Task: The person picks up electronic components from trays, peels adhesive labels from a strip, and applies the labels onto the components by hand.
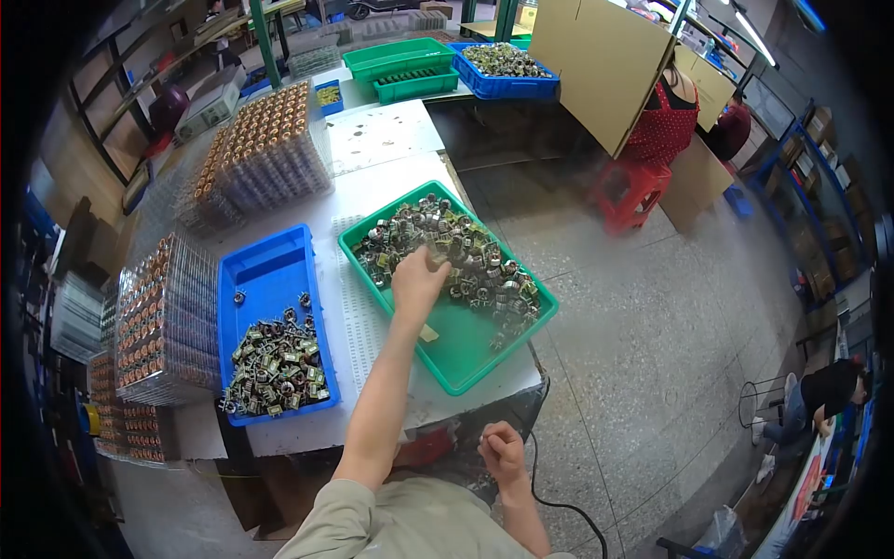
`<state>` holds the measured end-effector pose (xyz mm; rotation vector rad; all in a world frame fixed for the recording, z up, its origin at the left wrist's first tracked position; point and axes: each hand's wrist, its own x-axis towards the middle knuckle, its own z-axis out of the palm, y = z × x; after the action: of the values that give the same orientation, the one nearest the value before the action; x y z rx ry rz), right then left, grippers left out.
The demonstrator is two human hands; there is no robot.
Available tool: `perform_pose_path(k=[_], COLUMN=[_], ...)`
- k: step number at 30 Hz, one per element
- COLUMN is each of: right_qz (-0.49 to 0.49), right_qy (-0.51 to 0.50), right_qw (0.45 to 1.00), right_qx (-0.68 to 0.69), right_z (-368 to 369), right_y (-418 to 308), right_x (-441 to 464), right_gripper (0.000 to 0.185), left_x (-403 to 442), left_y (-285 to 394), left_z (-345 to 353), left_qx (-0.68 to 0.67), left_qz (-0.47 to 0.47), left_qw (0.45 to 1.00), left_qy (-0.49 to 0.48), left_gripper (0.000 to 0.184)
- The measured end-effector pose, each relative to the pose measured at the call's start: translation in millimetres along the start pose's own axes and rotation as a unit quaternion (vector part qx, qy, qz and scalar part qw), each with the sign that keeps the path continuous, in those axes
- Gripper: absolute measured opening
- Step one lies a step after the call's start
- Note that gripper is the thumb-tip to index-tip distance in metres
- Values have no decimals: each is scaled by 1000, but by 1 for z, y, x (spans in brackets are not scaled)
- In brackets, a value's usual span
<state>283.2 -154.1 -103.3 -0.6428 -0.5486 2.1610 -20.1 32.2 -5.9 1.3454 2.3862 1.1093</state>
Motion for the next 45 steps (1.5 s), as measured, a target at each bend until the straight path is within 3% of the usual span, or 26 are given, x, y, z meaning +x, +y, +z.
perform_pose_path(k=[3,10,16,20,22,27,34,45], right_qz=[10,21,19,25,-11,-92,-153,-123], right_qy=[-2,-28,-27,8,16,30,15,6], right_qw=[1000,999,998,968,942,856,776,773], right_qx=[-4,-3,-59,-250,-334,-509,-612,-622], right_z=[4,40,71,95,110,114,121,133], right_y=[-1,-3,8,18,25,27,20,18], right_x=[2,7,24,40,51,65,68,67], right_gripper=[11,9,10,9,9,11,10,13], left_x=[-1,-57,-180,-215,-223,-232,-232,-234], left_y=[-4,10,-31,-66,-74,-84,-91,-95], left_z=[-4,-62,-103,-107,-110,-107,-102,-99], left_qx=[-58,-310,-253,-217,-146,-170,-145,-138], left_qz=[19,35,-27,-36,-2,-31,2,14], left_qw=[998,948,964,973,988,985,989,990], left_qy=[-20,67,-76,-64,-51,-24,17,22], left_gripper=[36,26,25,23,22,20,22,23])
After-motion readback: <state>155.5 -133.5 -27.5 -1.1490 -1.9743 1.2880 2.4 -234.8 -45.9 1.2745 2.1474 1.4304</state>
